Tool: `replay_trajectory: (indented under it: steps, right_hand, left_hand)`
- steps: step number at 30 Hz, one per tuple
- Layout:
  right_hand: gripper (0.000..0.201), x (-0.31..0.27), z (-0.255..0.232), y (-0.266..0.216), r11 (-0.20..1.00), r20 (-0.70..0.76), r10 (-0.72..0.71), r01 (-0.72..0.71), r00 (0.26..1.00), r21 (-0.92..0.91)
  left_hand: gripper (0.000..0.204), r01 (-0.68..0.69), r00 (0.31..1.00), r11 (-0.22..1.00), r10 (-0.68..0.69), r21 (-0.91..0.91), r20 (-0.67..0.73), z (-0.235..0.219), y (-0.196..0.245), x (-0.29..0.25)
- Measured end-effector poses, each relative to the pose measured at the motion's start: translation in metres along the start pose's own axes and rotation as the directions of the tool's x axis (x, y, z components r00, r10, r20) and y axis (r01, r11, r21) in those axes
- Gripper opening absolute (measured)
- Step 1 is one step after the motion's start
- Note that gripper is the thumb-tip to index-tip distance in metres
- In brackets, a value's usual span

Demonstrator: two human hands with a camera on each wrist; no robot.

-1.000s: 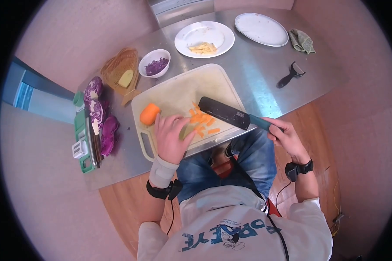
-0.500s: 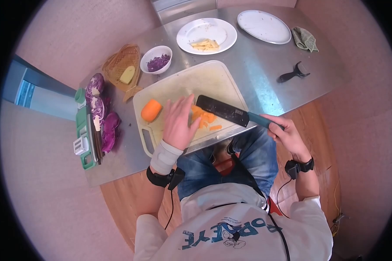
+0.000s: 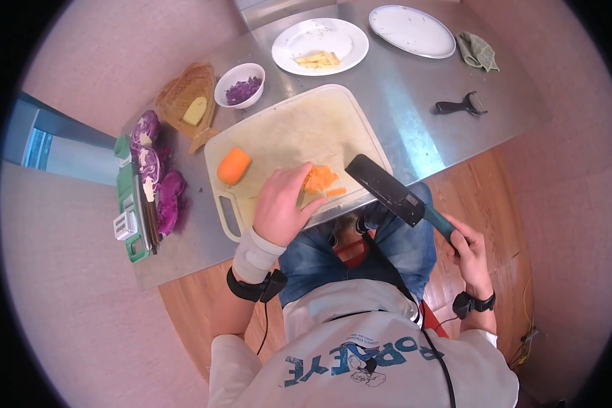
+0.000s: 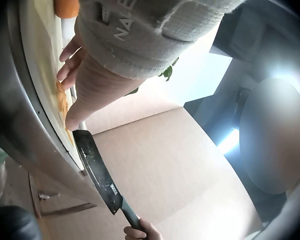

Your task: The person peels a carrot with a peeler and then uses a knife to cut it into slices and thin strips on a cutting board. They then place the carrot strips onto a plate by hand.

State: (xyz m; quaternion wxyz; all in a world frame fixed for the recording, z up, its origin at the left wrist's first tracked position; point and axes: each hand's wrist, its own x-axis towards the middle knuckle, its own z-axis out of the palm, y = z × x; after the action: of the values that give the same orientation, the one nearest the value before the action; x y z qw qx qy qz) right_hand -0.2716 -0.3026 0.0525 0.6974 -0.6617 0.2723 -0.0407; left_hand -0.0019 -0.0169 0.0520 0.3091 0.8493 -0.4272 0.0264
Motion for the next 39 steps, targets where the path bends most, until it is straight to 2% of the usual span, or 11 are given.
replay_trajectory:
  steps: [2,6,8,10,14,19,24,29,31,35,39]
  right_hand:
    - [0.039,-0.01,0.001,-0.001,0.999,0.004,0.033,-0.033,0.999,0.022]
    - [0.038,-0.017,0.024,0.001,0.999,0.009,0.009,-0.009,1.0,0.03]
    - [0.038,-0.013,0.033,0.004,0.999,0.079,-0.038,0.036,0.996,0.03]
    - [0.038,-0.013,0.034,-0.001,0.999,0.089,-0.047,0.046,0.995,0.019]
    - [0.038,-0.013,0.024,-0.006,0.998,0.022,-0.059,0.059,0.998,0.002]
    - [0.038,-0.011,0.019,0.002,0.996,-0.033,-0.094,0.094,0.995,-0.005]
    - [0.038,-0.002,0.035,0.007,0.997,0.024,-0.029,0.027,0.999,0.077]
    - [0.039,0.006,0.044,0.011,0.99,0.047,0.032,-0.038,0.998,0.136]
    - [0.039,0.009,0.046,0.014,0.98,0.088,0.048,-0.064,0.995,0.187]
    - [0.04,0.012,0.05,0.018,0.982,0.108,0.061,-0.079,0.992,0.172]
    - [0.04,0.015,0.056,0.021,0.98,0.163,0.059,-0.089,0.985,0.18]
  left_hand:
    - [0.064,-0.019,0.999,1.0,0.019,-0.001,-0.042,0.006,0.001,0.0]
    - [0.063,0.004,0.999,1.0,-0.004,0.006,-0.043,0.013,0.01,0.003]
    - [0.054,0.026,0.998,0.999,-0.023,0.034,-0.062,0.016,0.012,0.006]
    - [0.049,0.027,0.996,0.999,-0.023,0.039,-0.082,0.018,0.011,0.007]
    - [0.034,0.054,0.994,0.998,-0.052,0.016,-0.099,0.018,0.006,0.006]
    - [0.032,0.052,0.995,0.999,-0.052,-0.006,-0.087,0.019,-0.001,0.007]
    - [0.035,0.025,0.993,0.997,-0.033,-0.067,-0.114,0.017,-0.005,0.006]
    - [0.039,0.162,0.986,0.983,-0.166,-0.082,-0.034,0.004,-0.006,0.0]
    - [0.039,0.17,0.985,0.98,-0.173,-0.098,-0.017,0.002,-0.005,0.0]
    - [0.036,0.189,0.982,0.967,-0.19,-0.17,0.013,0.003,-0.008,-0.001]
    - [0.032,0.16,0.987,0.976,-0.163,-0.149,-0.012,0.006,-0.009,0.0]
